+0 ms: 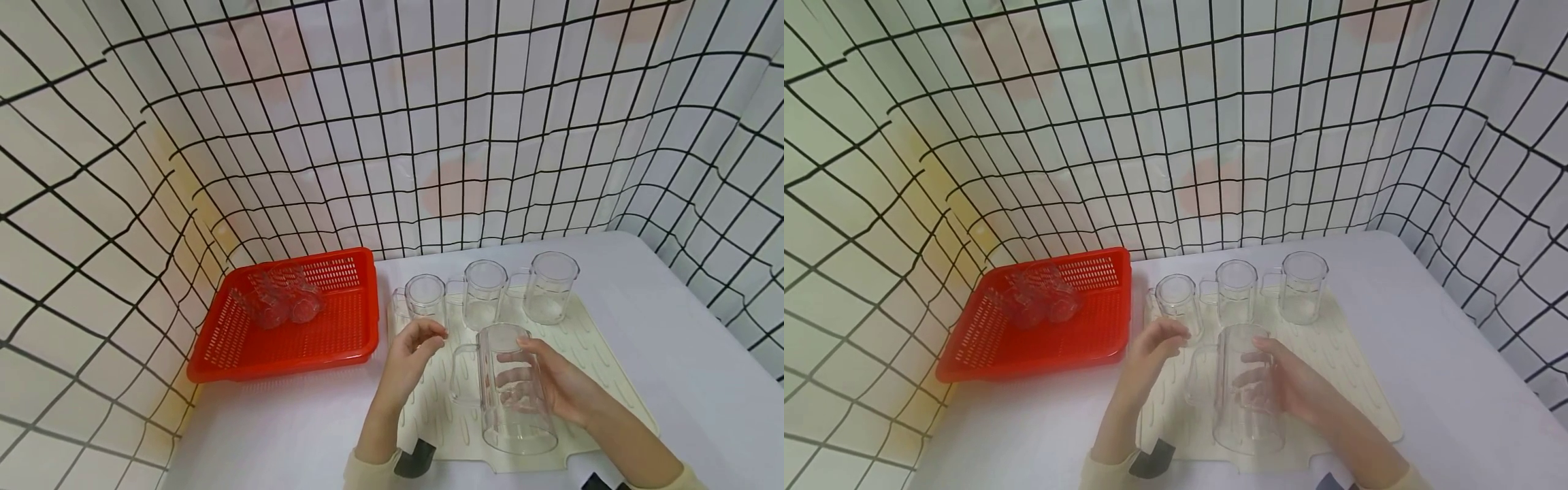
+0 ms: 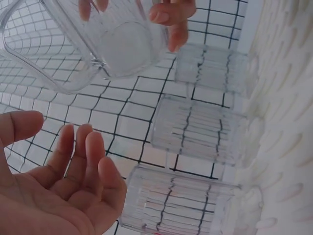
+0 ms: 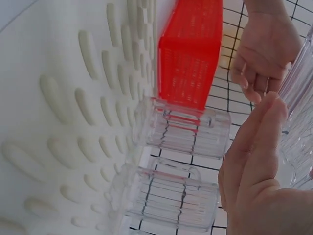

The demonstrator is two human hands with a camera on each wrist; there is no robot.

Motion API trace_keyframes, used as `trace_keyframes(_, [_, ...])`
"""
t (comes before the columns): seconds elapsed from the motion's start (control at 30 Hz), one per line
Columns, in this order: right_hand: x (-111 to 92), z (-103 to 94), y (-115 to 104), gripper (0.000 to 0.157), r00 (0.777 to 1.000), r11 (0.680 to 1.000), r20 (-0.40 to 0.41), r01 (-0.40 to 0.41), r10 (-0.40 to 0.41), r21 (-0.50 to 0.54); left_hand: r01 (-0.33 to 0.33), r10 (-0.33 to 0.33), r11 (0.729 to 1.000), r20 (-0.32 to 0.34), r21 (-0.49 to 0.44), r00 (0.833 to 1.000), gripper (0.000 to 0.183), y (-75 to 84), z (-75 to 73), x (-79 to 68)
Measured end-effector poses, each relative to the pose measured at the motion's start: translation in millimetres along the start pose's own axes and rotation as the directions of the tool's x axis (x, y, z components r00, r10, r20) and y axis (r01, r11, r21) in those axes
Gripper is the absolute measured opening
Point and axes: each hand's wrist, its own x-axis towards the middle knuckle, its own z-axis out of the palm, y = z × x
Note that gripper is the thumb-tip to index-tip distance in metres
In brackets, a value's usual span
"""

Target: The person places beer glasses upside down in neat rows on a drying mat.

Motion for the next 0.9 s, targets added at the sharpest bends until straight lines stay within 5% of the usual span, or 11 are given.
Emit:
trace_keyframes(0.27, [-4,-2.2,-6,0.037,0.994,0.992,0.055,0.096,-0.091,-0.087,0.113,-0.114,0.993,0.077,0.020,0.991,0.028,1.1,3.1,-4.1])
trace_keyframes(0.47, [-5,-5.6,-4,0.031,0.980,0.960,0.073,0.196,-0.185,-0.202,0.109,-0.111,0.994,0.126,0.025,0.986,0.026,0.1,5.6,-6.1])
trace_keyframes(0.6, [-5,-4.5,-3,0.031,0.966,0.920,0.085,0.257,-0.243,-0.296,0.100,-0.101,0.995,0.164,0.013,0.981,0.027,-1.0,4.4,-6.5])
trace_keyframes(0.77, [-7,0.2,-5,0.037,0.964,0.858,-0.022,0.225,-0.265,-0.462,0.078,-0.076,0.997,0.223,-0.002,0.972,0.029,1.3,3.0,-7.3])
trace_keyframes(0.9, [-8,4.4,-6,0.038,0.939,0.807,-0.064,0.254,-0.338,-0.533,0.060,-0.055,0.998,0.275,-0.009,0.960,0.030,1.6,2.2,-7.0])
